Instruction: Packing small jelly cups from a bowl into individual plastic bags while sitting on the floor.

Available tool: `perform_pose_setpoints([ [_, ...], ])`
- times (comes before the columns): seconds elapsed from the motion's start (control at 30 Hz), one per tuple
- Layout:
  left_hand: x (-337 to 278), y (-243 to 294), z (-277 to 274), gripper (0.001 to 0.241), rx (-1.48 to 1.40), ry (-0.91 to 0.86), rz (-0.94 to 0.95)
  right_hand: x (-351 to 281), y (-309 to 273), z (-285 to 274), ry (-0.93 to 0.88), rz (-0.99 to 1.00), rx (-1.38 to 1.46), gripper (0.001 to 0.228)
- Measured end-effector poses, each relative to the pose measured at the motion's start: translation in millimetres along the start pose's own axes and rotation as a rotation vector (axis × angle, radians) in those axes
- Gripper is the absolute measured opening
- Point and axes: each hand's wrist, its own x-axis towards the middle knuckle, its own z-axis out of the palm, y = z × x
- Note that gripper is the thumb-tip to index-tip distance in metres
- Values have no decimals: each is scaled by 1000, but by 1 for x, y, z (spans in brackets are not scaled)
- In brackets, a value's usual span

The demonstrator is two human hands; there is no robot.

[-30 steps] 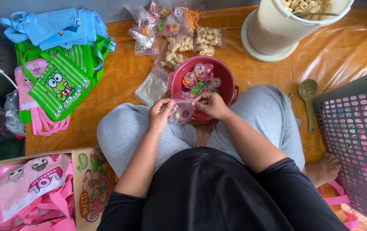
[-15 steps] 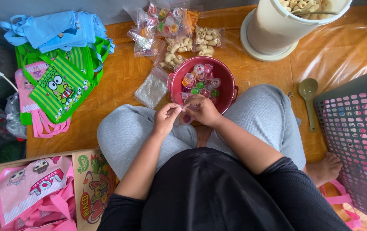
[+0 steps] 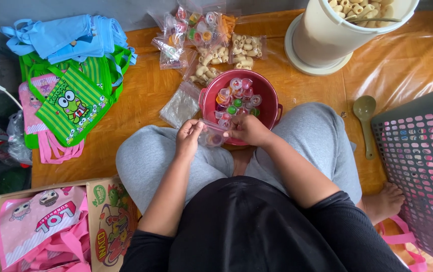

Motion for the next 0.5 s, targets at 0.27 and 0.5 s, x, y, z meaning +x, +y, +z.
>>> perform_pose_setpoints([
  [0.27, 10, -7, -9, 23, -16, 70, -121, 0, -65, -27, -603, 320, 192, 26],
  [0.5, 14, -3, -9, 15, -36, 284, -165, 50, -80, -53, 273, 55, 483, 25],
])
